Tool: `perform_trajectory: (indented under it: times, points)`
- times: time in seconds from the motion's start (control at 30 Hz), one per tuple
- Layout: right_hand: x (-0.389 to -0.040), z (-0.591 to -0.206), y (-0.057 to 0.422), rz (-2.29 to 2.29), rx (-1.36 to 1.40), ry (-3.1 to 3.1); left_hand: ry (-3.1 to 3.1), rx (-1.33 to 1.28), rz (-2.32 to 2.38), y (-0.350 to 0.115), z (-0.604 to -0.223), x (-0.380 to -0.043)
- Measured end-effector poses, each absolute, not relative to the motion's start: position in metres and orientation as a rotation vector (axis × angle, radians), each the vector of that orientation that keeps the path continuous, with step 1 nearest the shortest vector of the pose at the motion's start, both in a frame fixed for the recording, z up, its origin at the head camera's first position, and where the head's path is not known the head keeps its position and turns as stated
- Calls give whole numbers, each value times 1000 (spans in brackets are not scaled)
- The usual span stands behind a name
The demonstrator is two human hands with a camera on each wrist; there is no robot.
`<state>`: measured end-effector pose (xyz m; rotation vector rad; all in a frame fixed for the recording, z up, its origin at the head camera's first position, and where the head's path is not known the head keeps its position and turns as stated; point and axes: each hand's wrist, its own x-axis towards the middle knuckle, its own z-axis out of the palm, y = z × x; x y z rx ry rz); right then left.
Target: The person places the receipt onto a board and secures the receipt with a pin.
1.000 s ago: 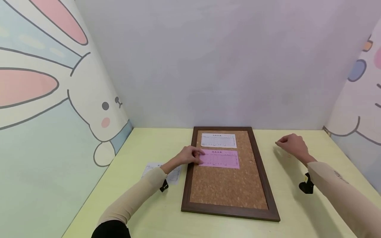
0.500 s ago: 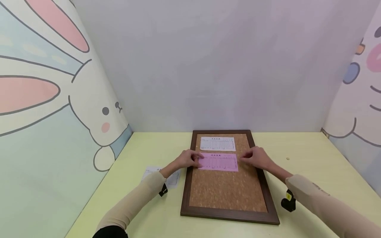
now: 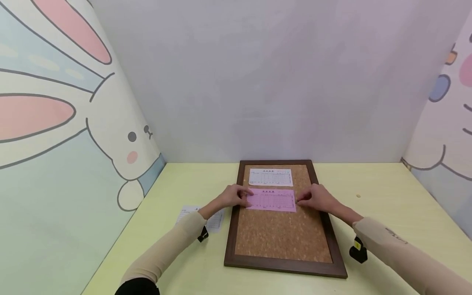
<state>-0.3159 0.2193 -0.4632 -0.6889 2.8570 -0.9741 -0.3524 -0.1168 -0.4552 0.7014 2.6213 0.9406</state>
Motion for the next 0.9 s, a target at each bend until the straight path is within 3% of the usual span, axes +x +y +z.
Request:
perform_trajectory:
  times: [0.9]
  points:
    - [-327,-450,203,-780,-755,2820,2610,730,962,-119,-462,-356]
